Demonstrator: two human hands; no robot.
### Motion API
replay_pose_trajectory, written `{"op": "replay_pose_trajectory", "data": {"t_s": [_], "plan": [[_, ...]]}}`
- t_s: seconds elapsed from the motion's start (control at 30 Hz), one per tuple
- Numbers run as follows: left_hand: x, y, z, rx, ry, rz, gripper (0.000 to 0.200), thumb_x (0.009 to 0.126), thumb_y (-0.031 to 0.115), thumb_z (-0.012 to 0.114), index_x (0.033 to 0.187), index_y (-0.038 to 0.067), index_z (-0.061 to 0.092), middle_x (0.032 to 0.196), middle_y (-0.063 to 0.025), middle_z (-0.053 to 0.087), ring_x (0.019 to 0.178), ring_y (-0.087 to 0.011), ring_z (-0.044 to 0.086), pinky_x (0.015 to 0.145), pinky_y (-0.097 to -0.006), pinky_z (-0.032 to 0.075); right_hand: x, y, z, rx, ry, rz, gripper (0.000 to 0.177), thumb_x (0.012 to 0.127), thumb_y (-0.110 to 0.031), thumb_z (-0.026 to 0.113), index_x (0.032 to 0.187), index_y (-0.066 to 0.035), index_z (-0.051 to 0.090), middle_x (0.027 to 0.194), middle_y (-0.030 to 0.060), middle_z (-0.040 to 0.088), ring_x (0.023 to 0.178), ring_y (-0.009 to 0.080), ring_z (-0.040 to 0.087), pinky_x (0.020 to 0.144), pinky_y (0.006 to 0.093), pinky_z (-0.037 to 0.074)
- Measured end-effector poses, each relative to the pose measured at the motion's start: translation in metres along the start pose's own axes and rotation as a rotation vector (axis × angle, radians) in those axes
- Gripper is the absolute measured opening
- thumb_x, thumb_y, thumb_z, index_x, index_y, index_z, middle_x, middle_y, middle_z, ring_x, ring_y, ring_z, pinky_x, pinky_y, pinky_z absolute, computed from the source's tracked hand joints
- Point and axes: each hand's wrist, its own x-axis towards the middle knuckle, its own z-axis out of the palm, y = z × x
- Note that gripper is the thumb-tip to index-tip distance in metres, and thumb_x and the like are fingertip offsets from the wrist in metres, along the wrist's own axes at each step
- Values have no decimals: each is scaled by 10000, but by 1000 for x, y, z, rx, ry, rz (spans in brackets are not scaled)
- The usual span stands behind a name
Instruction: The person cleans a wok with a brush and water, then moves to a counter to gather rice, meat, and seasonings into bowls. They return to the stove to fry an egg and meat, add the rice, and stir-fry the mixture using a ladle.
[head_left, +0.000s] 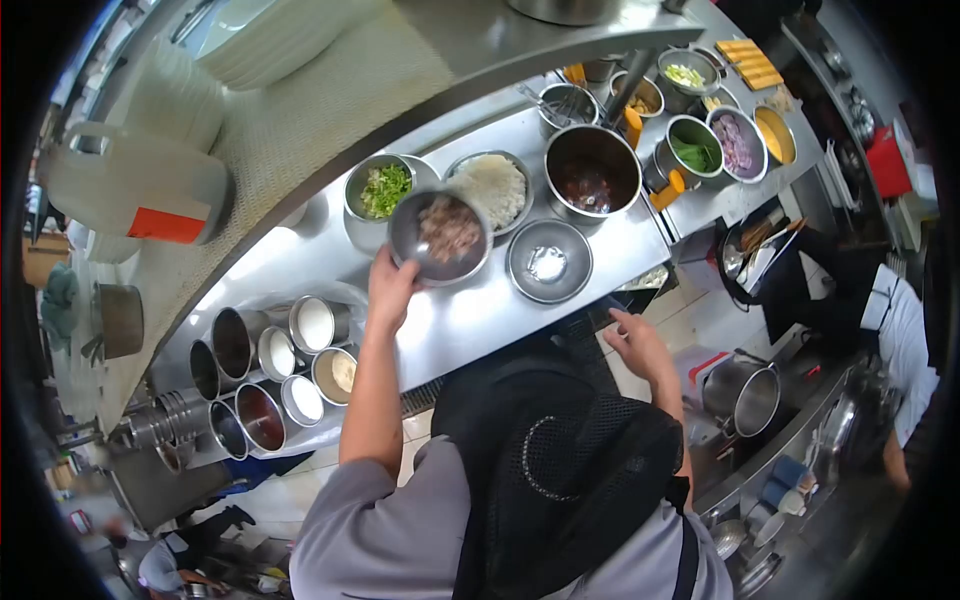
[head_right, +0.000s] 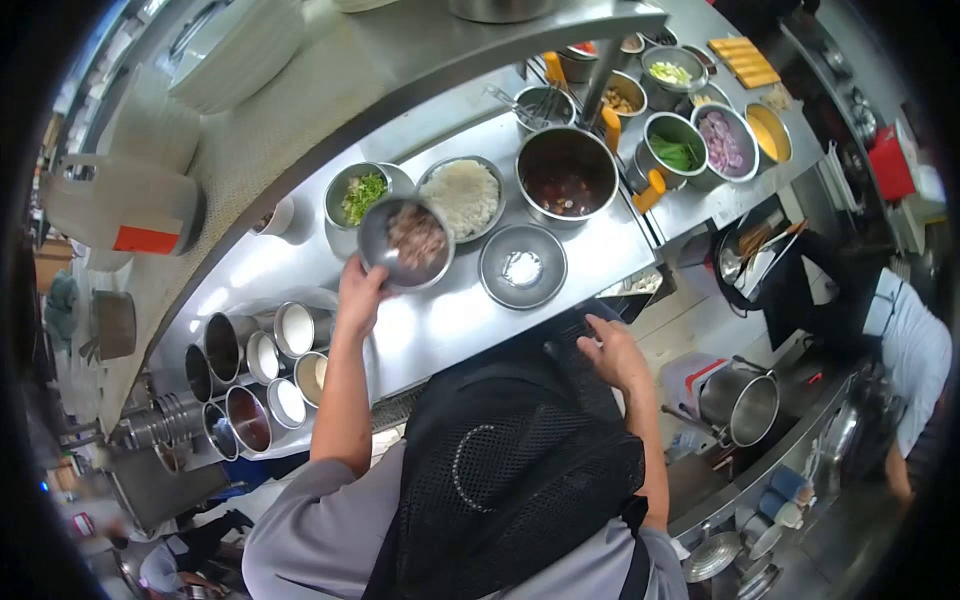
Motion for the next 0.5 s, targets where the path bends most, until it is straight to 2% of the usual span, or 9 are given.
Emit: {"op": "replay_pose_trajectory", "data": {"t_s": [0.07,0.13,0.27,0.3,0.33,0.37,0.4,0.43,0.5], "plan": [[-29,-40,-20,-170,8,-127,362,830,19,530,1183,-39,479,1020,-164,628,777,-224,672,618,-307,592,-5,24,-3,22,18,-5,444,859,-216,684,1243,-13,592,1030,254,636,972,399,616,863,436,495],[-48,-94,-37,-192,61,-189,352,838,19,532,1180,-39,478,1013,-163,622,786,-228,670,640,-326,600,-11,41,-7,-1,27,-21,444,862,-219,676,1241,-4,591,1056,260,632,1000,416,603,882,446,486],[-78,-115,-23,-370,218,-278,353,885,76,567,1193,-55,457,1008,-157,598,814,-238,640,726,-343,575,-18,60,-13,14,-18,-31,466,872,-255,668,1257,-5,585,1045,247,632,1017,400,599,897,441,477],[-85,-115,-17,-371,229,-272,353,885,76,567,1193,-55,457,1008,-157,598,814,-238,640,726,-343,575,-16,58,-14,63,-31,-63,497,875,-279,676,1272,0,571,1020,221,638,951,351,629,833,414,505],[-92,-115,-9,18,469,-191,363,906,113,578,1200,-55,448,1010,-149,587,819,-237,620,742,-333,551,-11,54,-15,109,-45,-99,529,877,-304,684,1288,6,558,994,195,644,885,301,659,768,386,533],[-97,-113,-5,410,701,-107,378,926,151,589,1207,-54,440,1011,-142,576,824,-236,601,758,-323,526,-3,45,-15,104,-51,-118,529,877,-304,684,1288,6,558,994,195,644,885,301,659,768,386,533],[-104,-103,1,820,753,151,436,940,228,607,1213,-58,424,1027,-140,561,849,-224,578,762,-295,488,8,30,-10,357,-58,16,572,881,-316,688,1316,16,523,974,172,641,801,246,660,684,344,535],[-107,-94,7,813,774,153,436,940,228,607,1213,-58,424,1027,-140,561,849,-224,578,762,-295,488,20,16,-5,608,-68,153,617,884,-329,693,1344,27,489,954,148,638,717,190,662,599,301,538],[-112,-37,45,377,505,308,415,919,273,646,1128,-41,474,981,-98,535,858,-190,545,781,-294,470,54,-2,17,790,1,135,690,887,-336,697,1385,50,414,915,130,634,629,143,647,498,250,509]]}}
